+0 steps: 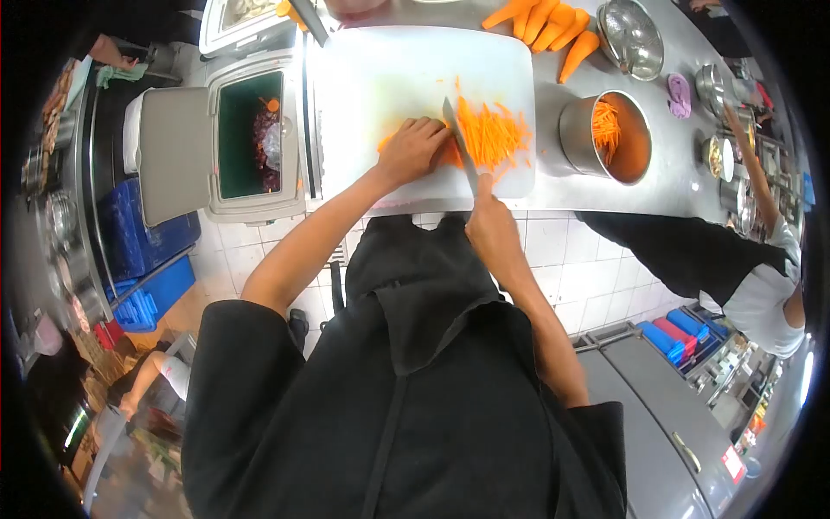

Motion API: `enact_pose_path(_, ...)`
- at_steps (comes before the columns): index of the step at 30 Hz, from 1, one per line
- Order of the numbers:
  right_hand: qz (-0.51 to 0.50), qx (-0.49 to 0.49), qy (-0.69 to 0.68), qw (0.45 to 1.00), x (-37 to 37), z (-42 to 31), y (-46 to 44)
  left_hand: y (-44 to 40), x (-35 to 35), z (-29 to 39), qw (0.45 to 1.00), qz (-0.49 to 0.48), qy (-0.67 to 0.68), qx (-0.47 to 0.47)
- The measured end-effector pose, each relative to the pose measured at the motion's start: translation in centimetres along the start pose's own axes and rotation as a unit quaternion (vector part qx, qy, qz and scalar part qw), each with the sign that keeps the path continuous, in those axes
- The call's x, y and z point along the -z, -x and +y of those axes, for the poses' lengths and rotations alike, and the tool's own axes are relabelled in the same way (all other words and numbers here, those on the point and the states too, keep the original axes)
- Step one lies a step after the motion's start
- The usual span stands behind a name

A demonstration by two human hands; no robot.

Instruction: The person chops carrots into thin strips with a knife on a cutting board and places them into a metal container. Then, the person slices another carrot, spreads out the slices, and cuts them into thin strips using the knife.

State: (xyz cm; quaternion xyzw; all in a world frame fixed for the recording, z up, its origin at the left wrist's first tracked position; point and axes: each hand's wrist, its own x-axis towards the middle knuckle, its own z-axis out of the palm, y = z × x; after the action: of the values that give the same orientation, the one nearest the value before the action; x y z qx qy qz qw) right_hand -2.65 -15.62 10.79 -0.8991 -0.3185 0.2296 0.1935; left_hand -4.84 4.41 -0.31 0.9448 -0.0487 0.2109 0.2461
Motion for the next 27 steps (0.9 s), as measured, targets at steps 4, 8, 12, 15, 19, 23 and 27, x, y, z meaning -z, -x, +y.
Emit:
enact_pose_path(4,0.005,0.01,0.004,1.0,-1.6,1.2,-2.8,-0.3,0.3,-0.1,1.0,-0.022,-0.01,0.01)
enact_pose_path(8,-0.021,-0.026,-0.011,0.999,1.2,-1.0,0.0,0.2,-0.1,0.1,1.0,0.011,-0.004,-0.006)
enact_pose_path(12,0.019,0.006,-0.02,1.0,-2.4,1.5,-1.7,0.2,0.2,0.3,1.0,-0.016,-0.002,0.01)
enact_pose_path(15,0.036,0.038,-0.02,0.998,-0.1,0.0,-2.5,0.0,0.4,0.2,1.0,-0.016,-0.003,-0.001)
enact_pose_path(19,-0.008,-0.015,-0.021,1.0,-1.6,0.8,-1.0,0.2,0.2,0.2,1.0,-0.011,-0.001,0.016)
enact_pose_path(23,0.071,0.079,-0.022,0.994,-3.3,2.3,-3.4,0.2,0.1,0.0,1.0,0.019,-0.002,-0.004)
enact_pose_path(27,-0.007,-0.008,-0.02,1.0,1.1,-1.2,-0.5,0.3,0.3,0.3,1.0,0.013,0.007,0.011)
